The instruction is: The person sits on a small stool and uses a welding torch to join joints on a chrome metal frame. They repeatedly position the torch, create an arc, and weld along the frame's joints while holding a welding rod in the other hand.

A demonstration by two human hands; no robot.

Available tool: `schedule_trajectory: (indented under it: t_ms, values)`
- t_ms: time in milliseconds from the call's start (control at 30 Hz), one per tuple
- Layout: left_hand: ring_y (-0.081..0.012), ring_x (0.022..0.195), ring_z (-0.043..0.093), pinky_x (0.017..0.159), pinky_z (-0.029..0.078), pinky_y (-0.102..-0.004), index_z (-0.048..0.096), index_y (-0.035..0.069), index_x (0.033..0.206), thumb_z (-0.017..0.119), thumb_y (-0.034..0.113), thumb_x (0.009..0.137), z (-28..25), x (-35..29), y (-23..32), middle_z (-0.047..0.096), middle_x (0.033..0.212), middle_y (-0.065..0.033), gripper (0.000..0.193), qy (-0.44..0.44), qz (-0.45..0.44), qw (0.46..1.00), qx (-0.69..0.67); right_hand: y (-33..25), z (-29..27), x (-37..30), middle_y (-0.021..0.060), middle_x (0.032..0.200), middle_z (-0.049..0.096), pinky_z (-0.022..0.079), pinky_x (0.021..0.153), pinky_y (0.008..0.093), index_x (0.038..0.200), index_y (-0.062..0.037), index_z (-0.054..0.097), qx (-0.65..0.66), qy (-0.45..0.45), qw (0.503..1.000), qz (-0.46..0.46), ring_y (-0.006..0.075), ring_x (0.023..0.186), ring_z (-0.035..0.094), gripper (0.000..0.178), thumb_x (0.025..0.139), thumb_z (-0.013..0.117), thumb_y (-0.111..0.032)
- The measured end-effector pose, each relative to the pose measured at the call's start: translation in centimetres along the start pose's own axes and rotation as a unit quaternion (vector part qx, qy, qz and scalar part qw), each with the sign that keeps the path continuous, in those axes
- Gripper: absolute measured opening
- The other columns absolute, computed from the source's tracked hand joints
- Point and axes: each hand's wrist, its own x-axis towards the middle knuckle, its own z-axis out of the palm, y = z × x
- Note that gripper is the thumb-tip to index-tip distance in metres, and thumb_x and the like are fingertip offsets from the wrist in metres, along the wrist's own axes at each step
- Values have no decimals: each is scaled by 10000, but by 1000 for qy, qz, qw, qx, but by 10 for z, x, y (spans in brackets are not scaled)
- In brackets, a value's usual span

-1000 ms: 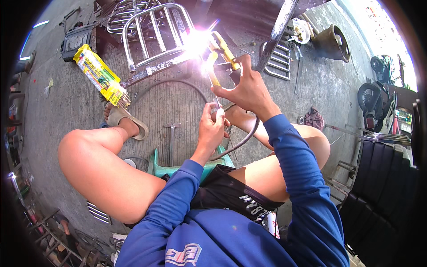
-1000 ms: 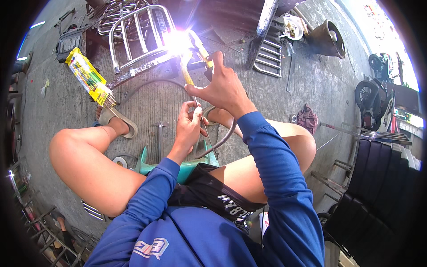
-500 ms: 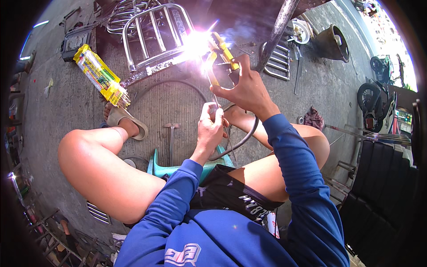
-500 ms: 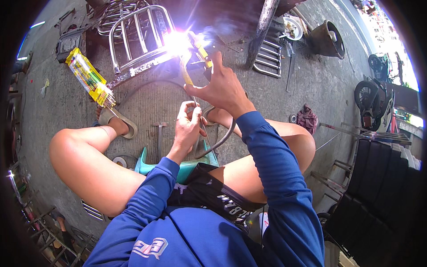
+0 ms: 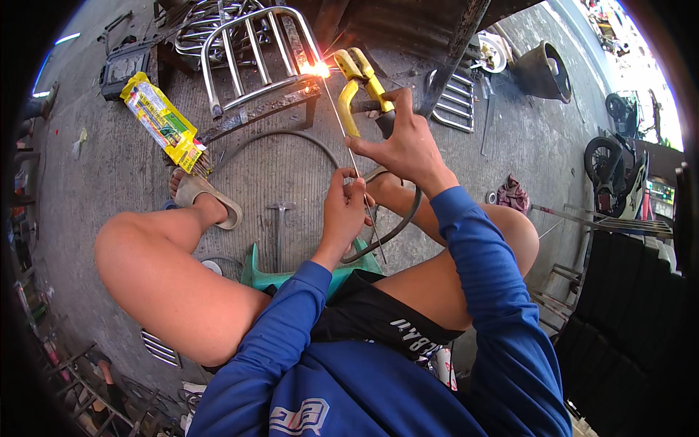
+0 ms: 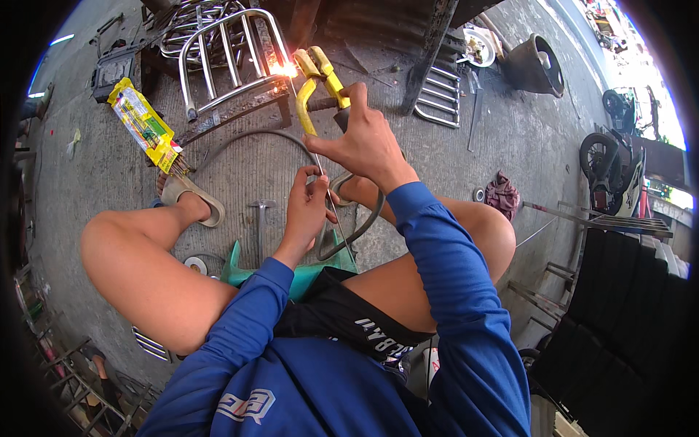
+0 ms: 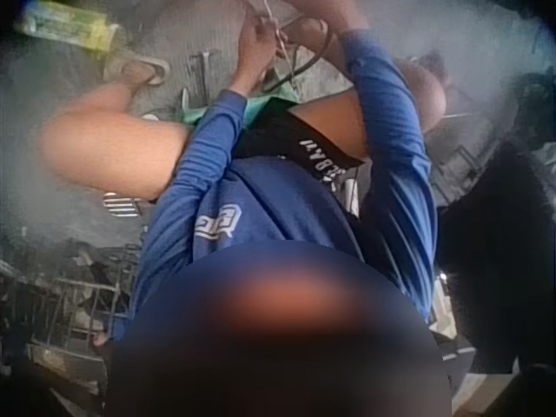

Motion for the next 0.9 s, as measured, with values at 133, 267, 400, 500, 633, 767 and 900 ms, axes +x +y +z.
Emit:
schedule_trajectory:
  t_ms: [133, 267, 400, 500, 633, 767, 900]
  values:
    - [-102, 683, 634, 473, 524, -268, 526, 108, 1279, 539, 249, 1153, 1, 0, 1, 666, 841, -70, 190, -1, -1, 1000, -9, 0, -3, 1, 282, 830, 707, 589, 768, 532, 1331, -4, 421, -14, -9, 1000, 2, 484, 807, 753, 901, 760, 900, -511]
    - [-104, 680, 636, 472, 524, -269, 526, 107, 1280, 532, 246, 1154, 0, 0, 2, 666, 850, -72, 188, -4, -8, 1000, -9, -2, -2, 1, 279, 830, 710, 596, 764, 522, 1336, 4, 420, -19, -27, 999, 15, 483, 798, 757, 908, 762, 899, -510]
    - [-105, 667, 631, 470, 525, -270, 528, 108, 1278, 529, 241, 1154, 0, -1, 3, 668, 855, -72, 182, -4, -9, 1000, -6, -3, -2, 0, 275, 815, 707, 601, 764, 517, 1329, 4, 426, -23, -21, 999, 9, 481, 795, 759, 898, 764, 900, -508]
    - [-104, 656, 626, 467, 525, -269, 530, 107, 1278, 527, 238, 1154, 0, 0, 2, 668, 854, -70, 181, -1, -6, 1000, -8, -3, -2, 0, 278, 815, 708, 601, 762, 521, 1318, 2, 431, -28, -28, 999, 14, 483, 797, 760, 889, 764, 904, -506]
    - [-98, 658, 624, 460, 526, -267, 530, 102, 1279, 529, 232, 1152, 0, 0, 2, 663, 849, -65, 181, -2, -6, 1000, -17, -2, 0, 1, 281, 818, 711, 604, 760, 527, 1318, -2, 427, -16, -21, 1000, 2, 485, 799, 764, 892, 764, 910, -507]
    - [-97, 643, 617, 454, 527, -267, 529, 91, 1277, 535, 218, 1147, -1, 1, 2, 659, 843, -62, 182, 3, -10, 1000, -8, -2, 1, 1, 282, 821, 714, 611, 766, 530, 1313, -12, 423, -15, -27, 999, 5, 489, 797, 765, 884, 767, 915, -505]
    - [-89, 593, 609, 446, 511, -264, 543, 75, 1301, 534, 204, 1142, 0, 4, 1, 690, 802, -68, 205, 11, -8, 1000, -27, -3, 1, 2, 280, 839, 719, 616, 773, 525, 1314, -20, 423, -14, -33, 999, 5, 487, 803, 767, 879, 771, 916, -506]
